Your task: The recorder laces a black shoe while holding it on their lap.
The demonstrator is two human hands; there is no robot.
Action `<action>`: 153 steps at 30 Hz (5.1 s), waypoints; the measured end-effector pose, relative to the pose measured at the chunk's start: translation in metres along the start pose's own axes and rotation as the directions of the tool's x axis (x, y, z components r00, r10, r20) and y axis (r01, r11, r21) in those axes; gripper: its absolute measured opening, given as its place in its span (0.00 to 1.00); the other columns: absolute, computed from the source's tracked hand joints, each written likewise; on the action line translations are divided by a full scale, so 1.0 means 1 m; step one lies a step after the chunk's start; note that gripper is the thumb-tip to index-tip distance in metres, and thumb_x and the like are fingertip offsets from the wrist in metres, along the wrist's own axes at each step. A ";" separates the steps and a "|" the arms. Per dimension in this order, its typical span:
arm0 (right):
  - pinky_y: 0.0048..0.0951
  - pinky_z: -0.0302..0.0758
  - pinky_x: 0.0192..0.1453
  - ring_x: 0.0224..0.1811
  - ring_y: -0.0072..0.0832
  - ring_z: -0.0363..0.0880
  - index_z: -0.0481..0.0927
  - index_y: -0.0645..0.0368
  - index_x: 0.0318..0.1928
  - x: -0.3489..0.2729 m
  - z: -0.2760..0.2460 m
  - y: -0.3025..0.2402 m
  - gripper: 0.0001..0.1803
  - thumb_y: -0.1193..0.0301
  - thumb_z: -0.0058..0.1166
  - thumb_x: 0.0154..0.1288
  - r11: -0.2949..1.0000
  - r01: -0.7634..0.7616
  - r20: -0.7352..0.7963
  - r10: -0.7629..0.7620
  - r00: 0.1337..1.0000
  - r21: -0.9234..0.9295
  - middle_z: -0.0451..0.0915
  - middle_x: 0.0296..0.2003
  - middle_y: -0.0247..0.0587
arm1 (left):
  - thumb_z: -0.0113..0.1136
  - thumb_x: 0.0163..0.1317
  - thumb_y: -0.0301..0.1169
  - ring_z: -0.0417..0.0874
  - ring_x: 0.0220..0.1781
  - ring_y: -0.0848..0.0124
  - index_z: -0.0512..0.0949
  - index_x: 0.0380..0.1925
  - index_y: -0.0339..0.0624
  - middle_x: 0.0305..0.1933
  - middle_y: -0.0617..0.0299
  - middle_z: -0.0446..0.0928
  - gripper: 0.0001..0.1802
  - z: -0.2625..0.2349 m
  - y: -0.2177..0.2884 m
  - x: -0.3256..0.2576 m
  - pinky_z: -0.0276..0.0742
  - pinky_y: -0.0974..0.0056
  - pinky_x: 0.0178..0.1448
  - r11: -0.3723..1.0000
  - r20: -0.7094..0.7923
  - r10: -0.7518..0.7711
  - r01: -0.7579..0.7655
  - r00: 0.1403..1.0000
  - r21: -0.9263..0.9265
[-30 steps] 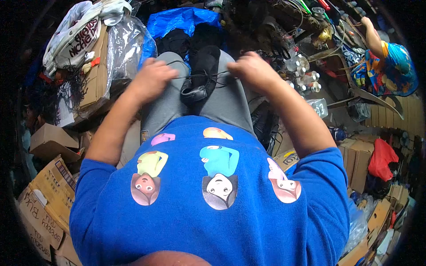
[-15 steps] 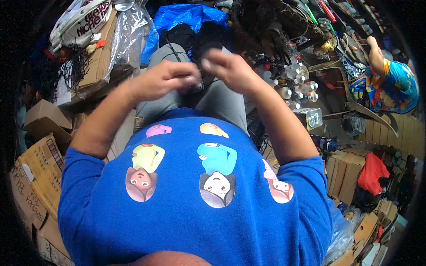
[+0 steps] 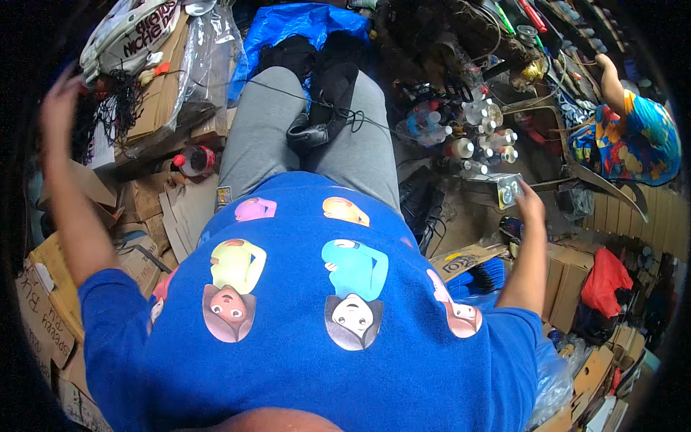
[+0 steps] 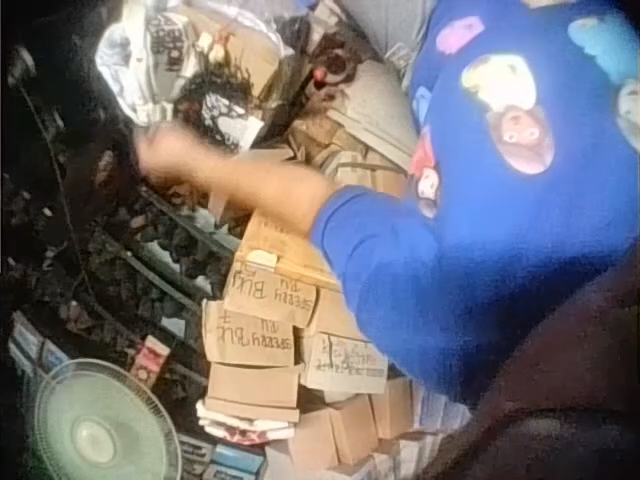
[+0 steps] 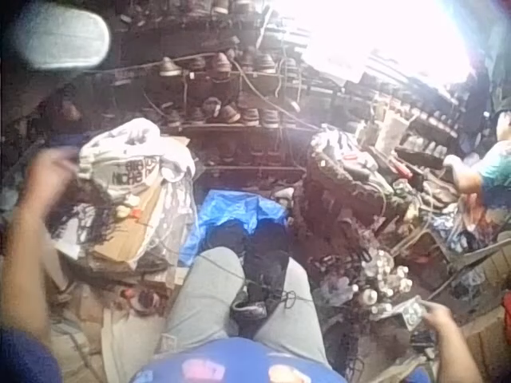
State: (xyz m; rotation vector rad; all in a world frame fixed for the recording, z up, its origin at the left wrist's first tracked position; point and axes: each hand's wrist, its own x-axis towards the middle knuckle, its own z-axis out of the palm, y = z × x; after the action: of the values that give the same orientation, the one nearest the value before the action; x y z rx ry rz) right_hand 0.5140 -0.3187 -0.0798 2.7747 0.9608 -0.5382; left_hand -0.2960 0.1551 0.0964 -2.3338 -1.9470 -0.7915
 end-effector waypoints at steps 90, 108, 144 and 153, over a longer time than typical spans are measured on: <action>0.30 0.63 0.35 0.14 0.22 0.49 0.58 0.51 0.16 -0.085 0.030 -0.313 0.26 0.54 0.37 0.71 -0.425 -0.378 -0.026 -0.692 0.721 0.823 0.52 0.12 0.28 | 0.46 0.68 0.44 0.56 0.15 0.76 0.60 0.13 0.51 0.12 0.71 0.55 0.24 0.226 0.227 -0.117 0.66 0.65 0.36 -0.287 0.739 0.443 0.861 0.508 -0.420; 0.31 0.69 0.35 0.30 0.30 0.72 0.77 0.65 0.33 -0.098 -0.035 -0.368 0.12 0.67 0.58 0.58 0.412 0.881 -0.016 -0.904 0.427 0.232 0.73 0.28 0.44 | 0.64 0.50 0.37 0.70 0.57 0.55 0.71 0.48 0.40 0.51 0.48 0.68 0.25 0.247 0.305 -0.148 0.65 0.58 0.62 0.584 0.369 0.662 -0.140 0.653 -0.800; 0.36 0.75 0.39 0.32 0.43 0.78 0.84 0.55 0.38 -0.120 -0.041 -0.362 0.12 0.73 0.55 0.50 0.491 0.861 -0.205 -0.837 0.508 0.133 0.77 0.29 0.47 | 0.60 0.55 0.27 0.78 0.47 0.72 0.79 0.45 0.39 0.44 0.59 0.81 0.16 0.240 0.301 -0.096 0.69 0.66 0.58 0.567 0.591 0.793 0.178 0.147 -0.804; 0.28 0.74 0.39 0.32 0.28 0.77 0.84 0.52 0.40 -0.095 -0.031 -0.361 0.14 0.77 0.59 0.51 0.463 0.778 -0.104 -0.829 0.550 0.424 0.77 0.31 0.38 | 0.63 0.52 0.28 0.76 0.49 0.66 0.80 0.42 0.41 0.42 0.59 0.73 0.15 0.241 0.305 -0.097 0.70 0.64 0.56 0.523 0.502 0.839 -0.060 0.212 -0.850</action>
State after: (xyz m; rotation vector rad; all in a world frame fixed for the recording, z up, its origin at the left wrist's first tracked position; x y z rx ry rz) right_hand 0.2283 -0.0824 -0.0252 2.3367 2.4103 -1.1341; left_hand 0.0652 0.0703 -0.0552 -4.2095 -0.4612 0.0007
